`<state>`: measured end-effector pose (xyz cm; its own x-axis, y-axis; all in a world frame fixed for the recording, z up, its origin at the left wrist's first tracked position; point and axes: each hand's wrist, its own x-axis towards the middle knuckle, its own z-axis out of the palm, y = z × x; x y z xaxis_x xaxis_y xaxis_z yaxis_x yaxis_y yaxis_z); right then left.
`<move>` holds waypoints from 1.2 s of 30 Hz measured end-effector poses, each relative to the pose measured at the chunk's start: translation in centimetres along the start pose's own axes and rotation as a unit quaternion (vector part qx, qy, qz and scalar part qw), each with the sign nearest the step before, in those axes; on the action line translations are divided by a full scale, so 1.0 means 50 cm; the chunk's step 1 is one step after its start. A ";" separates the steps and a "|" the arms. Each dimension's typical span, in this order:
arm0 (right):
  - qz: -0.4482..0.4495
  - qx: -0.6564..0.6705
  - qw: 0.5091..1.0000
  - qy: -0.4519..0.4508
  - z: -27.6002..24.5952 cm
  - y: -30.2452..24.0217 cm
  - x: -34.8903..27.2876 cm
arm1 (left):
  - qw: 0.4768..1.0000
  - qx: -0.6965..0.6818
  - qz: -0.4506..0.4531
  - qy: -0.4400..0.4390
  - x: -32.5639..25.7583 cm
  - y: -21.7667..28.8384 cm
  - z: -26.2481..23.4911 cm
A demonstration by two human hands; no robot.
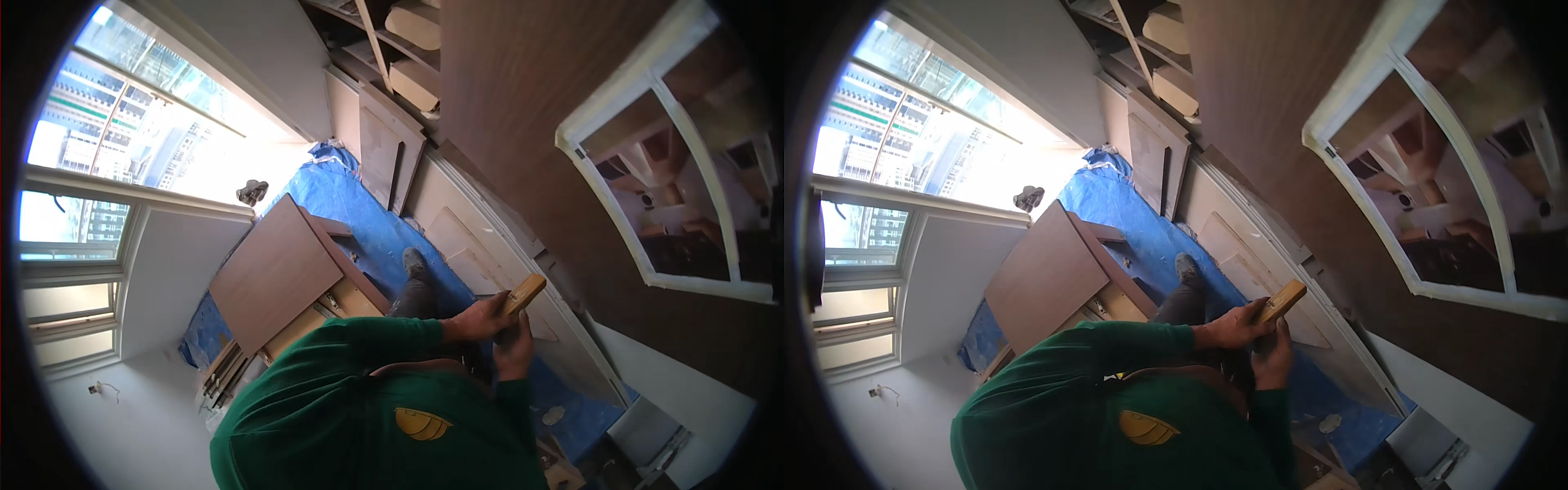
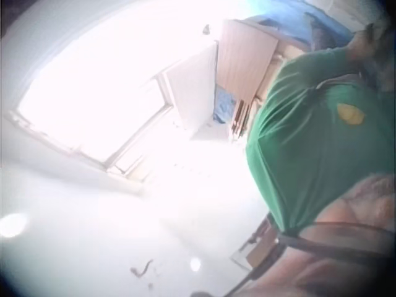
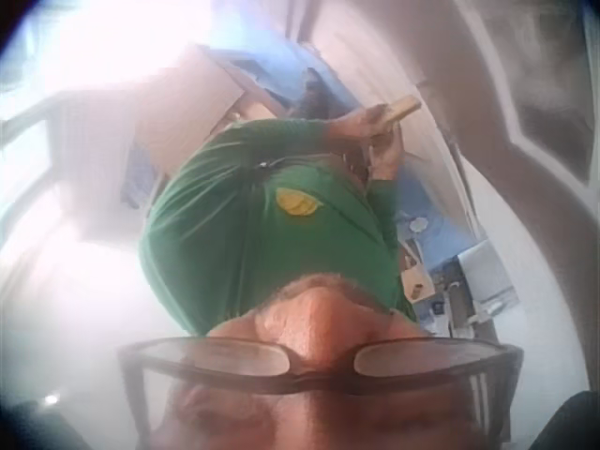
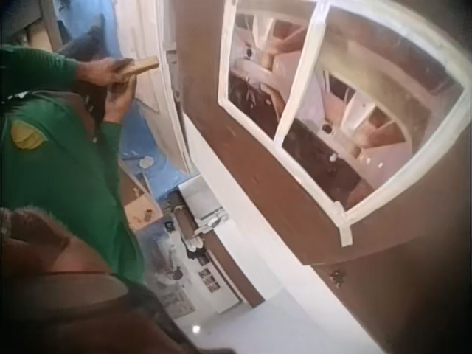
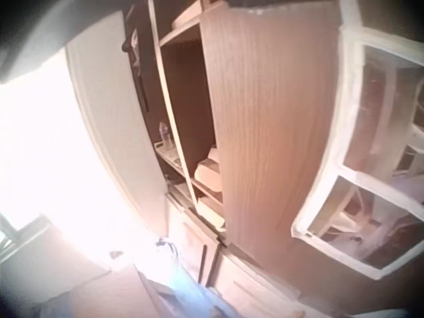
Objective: The person uses a utility knife to trim a wooden edge band on a cabinet door. They repeatedly scrape the knife along the edge to remove excess material. The person also handles a small piece of wood and a hammer during the process.
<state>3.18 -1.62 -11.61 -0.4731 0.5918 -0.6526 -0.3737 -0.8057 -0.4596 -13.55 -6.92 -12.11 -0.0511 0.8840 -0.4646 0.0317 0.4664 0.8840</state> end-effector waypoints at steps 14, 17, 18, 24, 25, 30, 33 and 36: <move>0.217 -0.518 0.825 -0.067 0.286 0.204 0.317 | 0.907 -0.329 -0.093 0.247 -0.089 -0.254 -0.291; 0.262 -0.567 0.778 -0.071 0.286 0.271 0.416 | 0.857 -0.358 -0.091 0.360 -0.051 -0.328 -0.279; 0.286 -0.576 0.763 -0.071 0.261 0.289 0.458 | 0.837 -0.387 -0.097 0.375 -0.041 -0.351 -0.291; 0.364 -0.555 0.745 -0.062 0.231 0.456 0.612 | 0.699 -0.601 -0.113 0.370 0.036 -0.541 -0.290; 0.367 -0.553 0.745 -0.066 0.211 0.481 0.625 | 0.679 -0.611 -0.086 0.398 0.058 -0.579 -0.256; 0.413 -0.543 0.730 -0.042 0.113 0.509 0.658 | 0.631 -0.667 -0.061 0.392 0.091 -0.658 -0.181; 0.407 -0.522 0.749 -0.041 0.058 0.510 0.657 | 0.608 -0.708 -0.059 0.354 0.110 -0.694 -0.129; 0.408 -0.505 0.760 -0.035 0.028 0.501 0.673 | 0.582 -0.740 -0.062 0.330 0.125 -0.711 -0.118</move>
<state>-23.23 -1.83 -44.22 -0.2736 -0.1446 -0.9509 0.8525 -0.4942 -0.1702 -20.88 -18.15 -46.11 -0.3500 0.4140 -0.8403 -0.8833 -0.4445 0.1489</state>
